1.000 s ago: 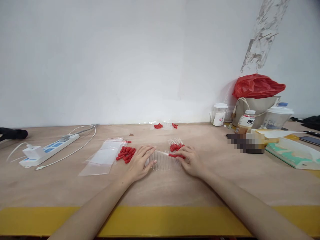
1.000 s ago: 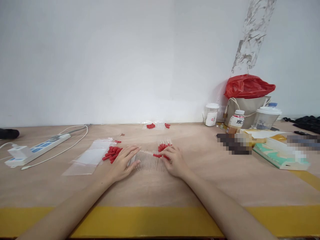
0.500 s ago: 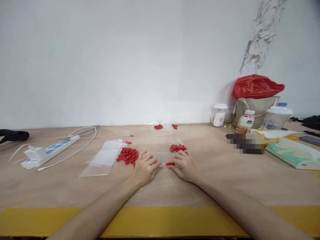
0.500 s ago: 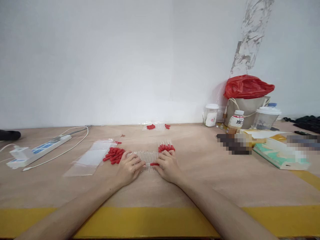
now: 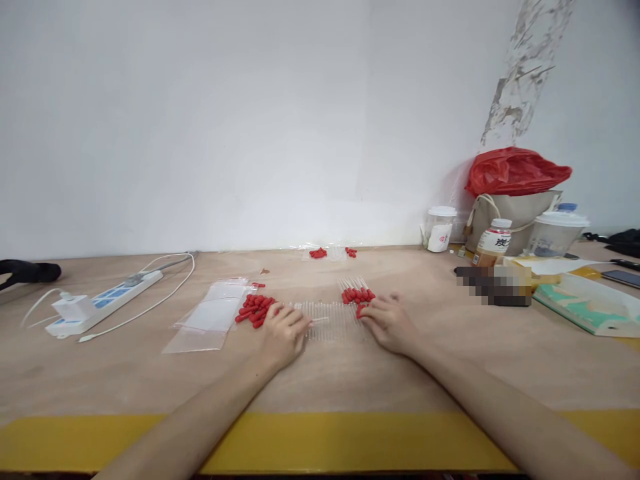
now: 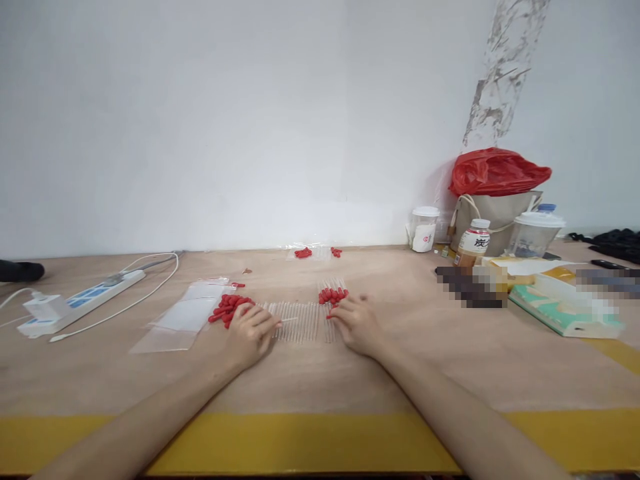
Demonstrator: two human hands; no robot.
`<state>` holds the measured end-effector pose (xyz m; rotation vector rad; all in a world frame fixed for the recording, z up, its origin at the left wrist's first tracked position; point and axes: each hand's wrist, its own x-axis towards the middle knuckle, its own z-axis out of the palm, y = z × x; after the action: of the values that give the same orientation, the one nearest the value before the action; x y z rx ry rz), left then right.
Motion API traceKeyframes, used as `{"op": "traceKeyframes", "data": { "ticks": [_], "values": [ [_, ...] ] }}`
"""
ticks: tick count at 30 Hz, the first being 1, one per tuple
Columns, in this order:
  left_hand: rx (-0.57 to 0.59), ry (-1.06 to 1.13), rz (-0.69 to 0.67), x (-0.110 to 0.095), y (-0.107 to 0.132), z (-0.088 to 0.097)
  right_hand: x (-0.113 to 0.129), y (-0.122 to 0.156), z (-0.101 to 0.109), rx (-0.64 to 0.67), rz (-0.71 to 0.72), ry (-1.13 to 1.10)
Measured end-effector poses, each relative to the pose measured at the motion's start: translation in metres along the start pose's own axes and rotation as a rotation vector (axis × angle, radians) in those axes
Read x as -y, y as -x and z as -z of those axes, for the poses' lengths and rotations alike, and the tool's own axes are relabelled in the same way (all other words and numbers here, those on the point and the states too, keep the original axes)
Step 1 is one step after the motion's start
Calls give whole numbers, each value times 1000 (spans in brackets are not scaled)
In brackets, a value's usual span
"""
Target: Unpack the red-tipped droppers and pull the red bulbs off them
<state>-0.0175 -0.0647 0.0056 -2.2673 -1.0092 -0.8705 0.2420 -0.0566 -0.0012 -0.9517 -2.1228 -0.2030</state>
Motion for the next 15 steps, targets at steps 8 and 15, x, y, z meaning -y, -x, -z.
{"op": "traceKeyframes", "data": {
  "ticks": [8, 15],
  "values": [
    [71, 138, 300, 17, -1, -4, -49, 1, -7, -260, -531, -254],
    [99, 121, 154, 10, -2, -15, -23, -4, -10, -79, -559, -293]
  ]
}}
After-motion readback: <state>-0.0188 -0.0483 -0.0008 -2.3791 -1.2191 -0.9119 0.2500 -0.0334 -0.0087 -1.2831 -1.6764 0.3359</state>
